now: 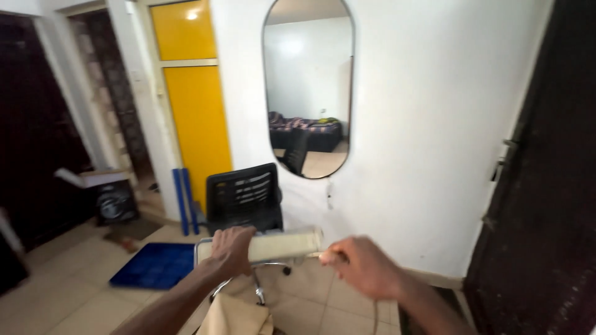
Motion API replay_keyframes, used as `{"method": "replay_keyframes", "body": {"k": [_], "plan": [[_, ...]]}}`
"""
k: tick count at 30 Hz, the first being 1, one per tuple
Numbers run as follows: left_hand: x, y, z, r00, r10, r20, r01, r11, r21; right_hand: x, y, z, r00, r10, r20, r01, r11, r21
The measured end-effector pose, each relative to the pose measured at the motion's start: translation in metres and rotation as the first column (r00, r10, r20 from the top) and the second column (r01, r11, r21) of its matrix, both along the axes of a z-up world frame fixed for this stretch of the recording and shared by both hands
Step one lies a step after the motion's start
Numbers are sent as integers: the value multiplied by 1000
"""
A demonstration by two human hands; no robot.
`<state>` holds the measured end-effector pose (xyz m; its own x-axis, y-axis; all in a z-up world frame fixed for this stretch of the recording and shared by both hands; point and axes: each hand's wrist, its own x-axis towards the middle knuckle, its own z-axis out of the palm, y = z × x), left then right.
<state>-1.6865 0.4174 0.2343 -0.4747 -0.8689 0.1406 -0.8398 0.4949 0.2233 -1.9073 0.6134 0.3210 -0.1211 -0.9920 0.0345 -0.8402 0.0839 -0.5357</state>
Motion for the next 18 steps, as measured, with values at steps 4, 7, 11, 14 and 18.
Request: {"method": "replay_keyframes", "body": {"k": [4,7,11,14,18], "plan": [[43,23,-2,919,-343,196,320,937,142,-13,-16,22,990,117,-73,-116,993,7],[75,47,9,883,-451,131,420,883,210,-32,-42,2,980,197,-16,-196,980,20],[103,85,57,934,-220,-280,322,859,398,-42,-84,-75,920,105,377,-121,992,21],[112,93,62,898,-46,-437,226,901,369,-11,-95,-137,673,320,667,-277,945,-173],[114,87,49,772,191,-606,184,846,501,87,-94,-164,552,302,778,-277,946,-170]]}}
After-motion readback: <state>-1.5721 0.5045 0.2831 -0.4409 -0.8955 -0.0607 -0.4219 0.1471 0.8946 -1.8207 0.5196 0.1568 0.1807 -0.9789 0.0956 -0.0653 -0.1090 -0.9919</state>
